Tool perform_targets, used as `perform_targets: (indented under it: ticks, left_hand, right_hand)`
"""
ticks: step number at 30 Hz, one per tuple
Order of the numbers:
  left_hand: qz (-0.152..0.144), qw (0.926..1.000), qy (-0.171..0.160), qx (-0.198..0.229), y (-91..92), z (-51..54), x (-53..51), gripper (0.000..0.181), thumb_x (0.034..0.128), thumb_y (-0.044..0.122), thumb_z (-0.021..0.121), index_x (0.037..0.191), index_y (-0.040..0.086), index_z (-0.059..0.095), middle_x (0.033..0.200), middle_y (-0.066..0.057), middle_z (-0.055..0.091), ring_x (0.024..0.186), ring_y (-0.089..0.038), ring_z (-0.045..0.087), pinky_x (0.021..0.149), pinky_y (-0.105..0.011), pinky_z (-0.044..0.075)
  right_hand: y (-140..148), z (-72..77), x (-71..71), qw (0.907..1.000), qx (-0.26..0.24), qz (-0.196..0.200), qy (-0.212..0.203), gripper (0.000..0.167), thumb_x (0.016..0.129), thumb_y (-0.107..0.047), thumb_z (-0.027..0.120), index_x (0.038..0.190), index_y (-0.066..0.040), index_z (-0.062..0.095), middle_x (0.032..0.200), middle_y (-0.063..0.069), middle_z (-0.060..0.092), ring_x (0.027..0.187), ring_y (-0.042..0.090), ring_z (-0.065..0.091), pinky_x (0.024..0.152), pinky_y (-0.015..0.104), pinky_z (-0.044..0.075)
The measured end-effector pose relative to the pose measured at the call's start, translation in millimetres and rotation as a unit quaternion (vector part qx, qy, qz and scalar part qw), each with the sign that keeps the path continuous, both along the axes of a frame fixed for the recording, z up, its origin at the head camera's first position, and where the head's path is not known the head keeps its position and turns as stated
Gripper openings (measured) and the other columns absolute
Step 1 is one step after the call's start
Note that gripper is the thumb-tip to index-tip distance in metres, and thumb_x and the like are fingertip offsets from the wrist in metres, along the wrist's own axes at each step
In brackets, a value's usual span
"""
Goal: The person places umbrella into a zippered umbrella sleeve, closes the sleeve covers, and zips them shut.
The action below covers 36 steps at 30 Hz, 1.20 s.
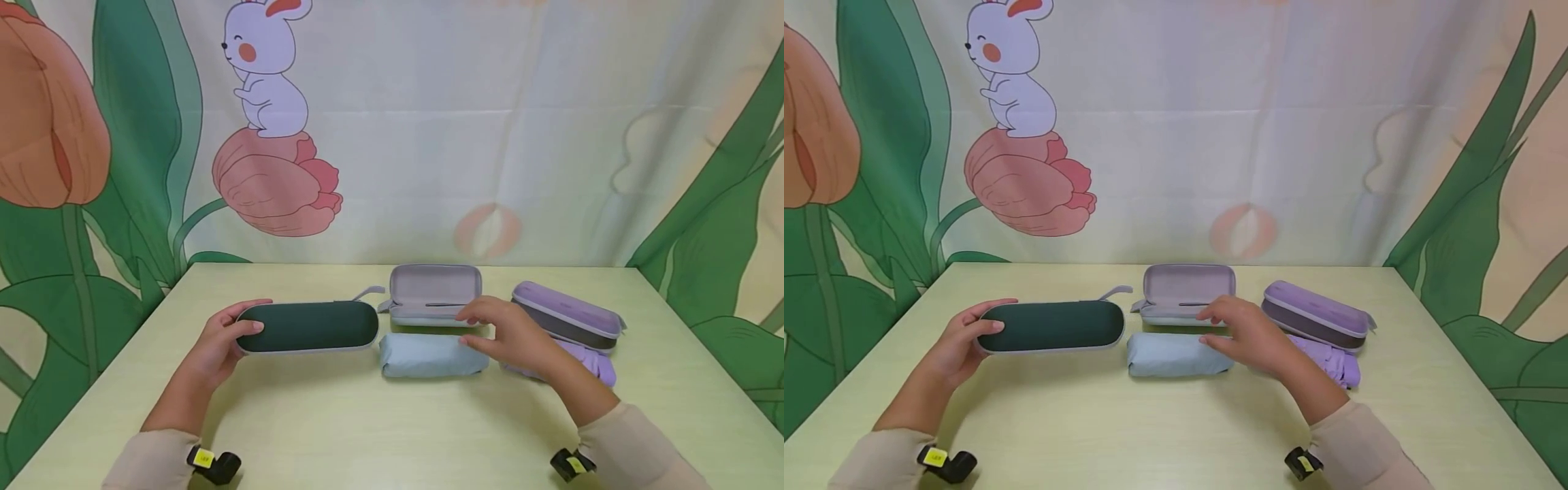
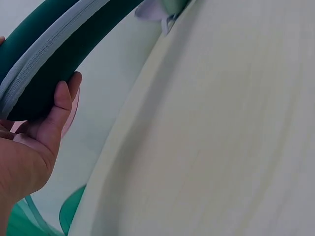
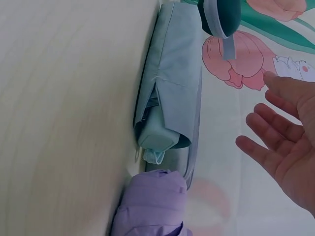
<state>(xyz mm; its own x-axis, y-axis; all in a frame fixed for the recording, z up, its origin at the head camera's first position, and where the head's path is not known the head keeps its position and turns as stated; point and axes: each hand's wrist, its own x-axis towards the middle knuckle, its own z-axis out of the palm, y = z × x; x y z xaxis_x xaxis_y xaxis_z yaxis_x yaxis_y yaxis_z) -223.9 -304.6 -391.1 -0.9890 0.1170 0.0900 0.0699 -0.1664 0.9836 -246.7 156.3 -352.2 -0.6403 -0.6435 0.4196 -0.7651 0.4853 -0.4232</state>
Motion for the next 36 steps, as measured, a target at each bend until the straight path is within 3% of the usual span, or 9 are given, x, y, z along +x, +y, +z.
perform_targets:
  ticks: [7,13,17,20,22,26,30,32,36]
  left_hand:
    - [0.024,0.9989,-0.040,-0.007,-28.0,-8.4,-11.4,0.028,0.0948,0.007,0.057,0.108,0.024,0.075,0.109,0.007,0.066,0.094,-0.013,0.067,0.078,-0.027,0.055]
    - [0.013,0.9976,-0.068,-0.004,-41.1,-15.5,-20.9,0.026,0.0966,0.010,0.057,0.112,0.023,0.074,0.113,0.007,0.062,0.096,-0.013,0.067,0.079,-0.029,0.056]
    - [0.007,0.9952,-0.098,-0.010,-45.8,-15.7,-27.2,0.023,0.0971,0.014,0.059,0.109,0.027,0.072,0.128,-0.003,0.051,0.098,-0.012,0.066,0.081,-0.033,0.056]
    - [0.019,0.9901,-0.119,-0.072,-48.2,-11.6,-30.8,0.032,0.0968,0.021,0.062,0.128,0.019,0.063,0.145,-0.018,0.037,0.107,-0.016,0.061,0.084,-0.035,0.055]
    - [0.027,0.9809,-0.125,-0.146,-48.8,-7.6,-32.6,0.050,0.0961,0.027,0.063,0.141,0.008,0.050,0.151,-0.025,0.026,0.119,-0.024,0.053,0.085,-0.036,0.055]
    - [0.042,0.9422,-0.119,-0.310,-47.2,3.1,-32.8,0.067,0.0958,0.033,0.062,0.143,-0.008,0.038,0.149,-0.032,0.027,0.129,-0.042,0.037,0.084,-0.039,0.055]
    - [0.053,0.8928,-0.083,-0.439,-40.8,16.2,-31.2,0.057,0.0951,0.029,0.062,0.135,-0.010,0.048,0.136,-0.033,0.045,0.117,-0.043,0.049,0.079,-0.041,0.056]
    - [0.058,0.8627,-0.052,-0.500,-34.5,23.3,-31.7,0.051,0.0937,0.024,0.062,0.130,-0.010,0.054,0.128,-0.032,0.053,0.110,-0.042,0.055,0.079,-0.044,0.056]
    - [0.063,0.7937,0.009,-0.605,-16.5,35.8,-35.1,0.038,0.0899,0.015,0.061,0.118,-0.010,0.063,0.113,-0.029,0.062,0.102,-0.042,0.059,0.082,-0.050,0.052]
  right_hand:
    - [0.3,-4.4,-2.5,0.9983,0.051,-0.025,0.007,0.035,0.084,-0.017,0.078,0.115,-0.008,0.066,0.116,0.004,0.062,0.106,0.023,0.060,0.088,0.042,0.050]
    - [-4.9,-7.3,-6.7,0.9915,0.128,-0.015,-0.021,0.047,0.081,-0.020,0.081,0.121,-0.003,0.063,0.127,0.015,0.055,0.119,0.035,0.051,0.099,0.049,0.043]
    - [-8.3,-10.9,-6.7,0.9890,0.145,-0.012,-0.027,0.050,0.080,-0.020,0.081,0.122,-0.001,0.062,0.129,0.018,0.053,0.121,0.038,0.049,0.101,0.050,0.041]
    - [-10.1,-13.1,-6.6,0.9877,0.154,-0.015,-0.022,0.051,0.080,-0.022,0.082,0.122,-0.002,0.062,0.130,0.018,0.052,0.122,0.038,0.048,0.101,0.050,0.040]
    - [-11.3,-13.5,-6.5,0.9874,0.156,-0.013,-0.020,0.051,0.079,-0.023,0.082,0.122,-0.002,0.062,0.130,0.018,0.052,0.122,0.038,0.048,0.101,0.050,0.041]
    - [-14.3,-13.7,-6.6,0.9881,0.152,-0.001,-0.025,0.050,0.079,-0.022,0.083,0.120,-0.003,0.063,0.127,0.018,0.053,0.120,0.036,0.048,0.100,0.050,0.040]
    - [-17.8,-14.6,-7.4,0.9874,0.156,0.006,-0.028,0.048,0.078,-0.022,0.083,0.118,-0.003,0.064,0.123,0.015,0.054,0.117,0.034,0.049,0.098,0.048,0.042]
    - [-19.7,-15.2,-8.2,0.9864,0.162,0.006,-0.028,0.048,0.078,-0.022,0.083,0.118,-0.003,0.064,0.122,0.014,0.055,0.115,0.032,0.050,0.097,0.046,0.043]
    - [-25.2,-17.1,-11.8,0.9842,0.176,0.008,-0.022,0.049,0.077,-0.023,0.084,0.117,-0.003,0.064,0.119,0.012,0.056,0.112,0.030,0.052,0.096,0.044,0.044]
